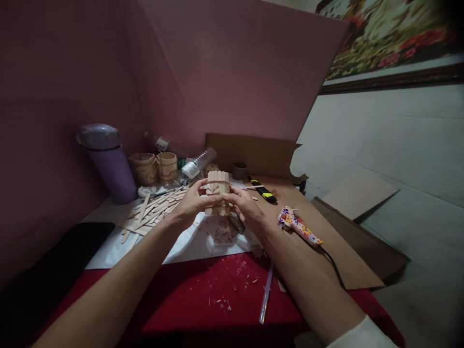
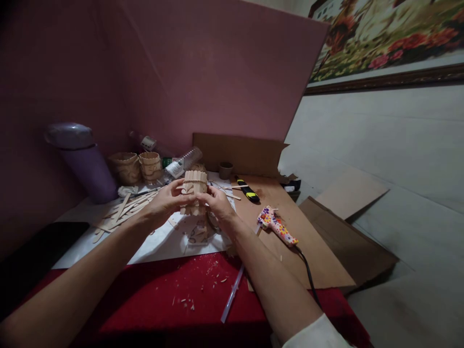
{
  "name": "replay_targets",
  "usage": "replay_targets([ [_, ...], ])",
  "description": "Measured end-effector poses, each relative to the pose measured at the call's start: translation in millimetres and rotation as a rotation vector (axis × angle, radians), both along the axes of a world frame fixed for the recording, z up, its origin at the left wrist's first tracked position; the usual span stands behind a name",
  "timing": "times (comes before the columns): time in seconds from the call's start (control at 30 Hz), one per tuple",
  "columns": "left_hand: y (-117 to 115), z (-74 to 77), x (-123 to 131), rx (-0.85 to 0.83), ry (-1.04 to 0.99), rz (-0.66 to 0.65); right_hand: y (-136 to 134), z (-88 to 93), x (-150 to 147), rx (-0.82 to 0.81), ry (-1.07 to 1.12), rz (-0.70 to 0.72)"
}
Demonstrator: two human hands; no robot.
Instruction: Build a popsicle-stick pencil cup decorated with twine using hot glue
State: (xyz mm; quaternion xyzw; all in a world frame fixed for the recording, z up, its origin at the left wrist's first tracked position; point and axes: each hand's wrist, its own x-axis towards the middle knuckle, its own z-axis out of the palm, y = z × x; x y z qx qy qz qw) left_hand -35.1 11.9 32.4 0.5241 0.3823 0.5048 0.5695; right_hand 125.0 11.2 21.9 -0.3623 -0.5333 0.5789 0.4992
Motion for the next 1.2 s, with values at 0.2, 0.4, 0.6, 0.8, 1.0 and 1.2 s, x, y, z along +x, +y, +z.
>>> replay_targets([
  [0.2, -1.9, 1.3, -1.1, 0.008, 0.018, -0.003, 2.7, -2.5, 2.2, 0.012, -0.014, 0.012],
  [0.4, 1.4, -0.5, -0.2, -0.056, -0.014, 0.032, -1.3, 1.1, 0.7, 0.030, -0.040, 0.018],
  [0.6, -0.3, 2.5, -0.3, -0.080, -0.062, 0.075, -1.5, -0.1, -0.3, 0.056, -0.039, 0.047],
  [0.8, -1.5, 3.4, -0.5, -0.071, -0.081, 0.074, 1.0, -4.1, -2.0, 0.098, -0.025, 0.024],
  [1.0, -4.1, 4.3, -1.1, -0.075, -0.118, 0.022, 0.9, -3.5, -1.8, 0.078, -0.004, 0.008],
  [1.2, -2.9, 2.8, -2.0, -0.083, -0.097, 0.018, 0.7, -4.9, -2.1, 0.059, -0.006, -0.022],
])
